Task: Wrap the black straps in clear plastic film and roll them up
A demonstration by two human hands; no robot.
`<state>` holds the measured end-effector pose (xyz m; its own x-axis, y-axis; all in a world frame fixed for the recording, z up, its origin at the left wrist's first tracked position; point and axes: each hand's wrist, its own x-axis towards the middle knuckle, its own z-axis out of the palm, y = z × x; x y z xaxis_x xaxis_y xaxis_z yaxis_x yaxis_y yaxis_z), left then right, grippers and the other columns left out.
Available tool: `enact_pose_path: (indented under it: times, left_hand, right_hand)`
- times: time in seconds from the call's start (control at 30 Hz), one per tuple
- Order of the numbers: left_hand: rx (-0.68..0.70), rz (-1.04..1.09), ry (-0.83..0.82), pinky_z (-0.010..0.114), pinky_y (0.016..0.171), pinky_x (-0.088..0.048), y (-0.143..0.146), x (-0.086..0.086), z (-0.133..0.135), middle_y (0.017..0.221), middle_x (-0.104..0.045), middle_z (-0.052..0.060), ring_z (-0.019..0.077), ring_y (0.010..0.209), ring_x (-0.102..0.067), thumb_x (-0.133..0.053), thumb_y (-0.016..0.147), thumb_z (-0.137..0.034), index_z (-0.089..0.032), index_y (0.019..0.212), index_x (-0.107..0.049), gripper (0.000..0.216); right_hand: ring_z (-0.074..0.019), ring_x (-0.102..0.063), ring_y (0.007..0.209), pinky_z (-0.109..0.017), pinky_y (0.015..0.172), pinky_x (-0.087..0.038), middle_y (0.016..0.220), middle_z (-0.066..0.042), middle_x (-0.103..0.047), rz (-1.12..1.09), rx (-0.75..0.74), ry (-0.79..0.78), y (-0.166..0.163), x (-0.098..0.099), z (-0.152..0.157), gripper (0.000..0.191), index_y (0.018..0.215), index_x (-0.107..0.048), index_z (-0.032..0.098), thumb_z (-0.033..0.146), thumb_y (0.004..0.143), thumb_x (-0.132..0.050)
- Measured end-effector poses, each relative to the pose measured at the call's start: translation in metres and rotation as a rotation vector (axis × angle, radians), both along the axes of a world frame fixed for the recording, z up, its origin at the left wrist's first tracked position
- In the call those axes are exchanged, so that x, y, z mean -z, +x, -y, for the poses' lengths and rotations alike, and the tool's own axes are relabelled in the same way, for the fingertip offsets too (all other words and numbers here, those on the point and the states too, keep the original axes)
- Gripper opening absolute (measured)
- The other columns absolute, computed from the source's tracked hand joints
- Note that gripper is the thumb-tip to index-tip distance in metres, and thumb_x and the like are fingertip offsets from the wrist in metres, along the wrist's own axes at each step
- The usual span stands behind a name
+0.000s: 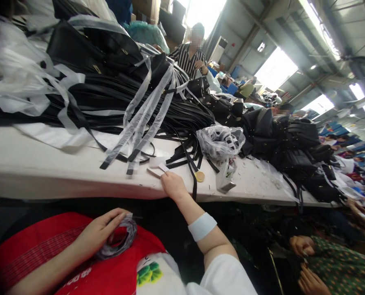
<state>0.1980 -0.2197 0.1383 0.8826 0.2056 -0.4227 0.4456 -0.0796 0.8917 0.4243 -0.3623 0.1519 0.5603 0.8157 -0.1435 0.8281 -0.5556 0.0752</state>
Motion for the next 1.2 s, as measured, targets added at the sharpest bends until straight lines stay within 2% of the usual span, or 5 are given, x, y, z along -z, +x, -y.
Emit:
enact_pose_path:
  times: [0.37,0.47,0.6,0.93,1.2]
  left_hand:
    - [-0.011,0.077,0.034,0.028,0.06,-0.05,0.002,-0.003,0.004,0.086,-0.072,0.002,0.0173,0.058,-0.059,-0.048,0.083,-0.055,-0.022,0.095,-0.069,0.04]
    - [-0.03,0.15,0.056,0.031,0.078,-0.05,0.004,-0.004,0.005,0.089,-0.073,0.003,0.0229,0.082,-0.065,-0.047,0.085,-0.055,-0.022,0.089,-0.07,0.041]
    - [-0.082,-0.02,0.03,0.032,0.06,-0.045,0.001,0.001,0.006,0.052,-0.061,0.003,0.0224,0.058,-0.059,-0.034,0.087,-0.063,-0.017,0.063,-0.064,0.06]
    - [-0.16,0.049,-0.248,0.026,0.048,-0.038,-0.002,-0.002,0.008,0.057,-0.061,-0.001,0.0136,0.046,-0.048,-0.04,0.087,-0.058,-0.015,0.09,-0.066,0.05]
    - [-0.121,0.07,-0.208,0.025,0.047,-0.039,-0.001,0.005,0.008,0.064,-0.066,0.001,0.0132,0.047,-0.048,-0.038,0.088,-0.058,-0.016,0.097,-0.066,0.052]
  right_hand:
    - [-0.0153,-0.062,0.084,-0.024,0.078,-0.044,0.095,-0.005,-0.067,-0.246,0.128,0.358,-0.032,-0.021,-0.003,0.026,0.109,-0.057,0.017,0.025,0.098,-0.034]
    - [-0.0145,-0.062,0.084,-0.023,0.077,-0.043,0.096,-0.003,-0.068,-0.405,-0.071,0.341,-0.062,-0.037,-0.006,0.027,0.112,-0.058,0.021,0.028,0.098,-0.036]
    - [-0.0163,-0.059,0.094,-0.024,0.08,-0.042,0.105,-0.006,-0.065,-0.514,-0.368,0.3,-0.093,-0.04,-0.007,0.024,0.109,-0.065,0.023,0.028,0.092,-0.05]
    - [-0.0159,-0.065,0.075,-0.027,0.072,-0.05,0.081,-0.006,-0.069,-1.751,0.204,0.62,-0.097,-0.022,0.01,0.039,0.105,-0.067,0.012,0.037,0.075,-0.071]
    - [-0.0167,-0.069,0.069,-0.023,0.062,-0.052,0.077,-0.008,-0.072,-1.867,0.398,0.61,-0.094,-0.011,0.009,0.041,0.094,-0.071,0.009,0.04,0.067,-0.078]
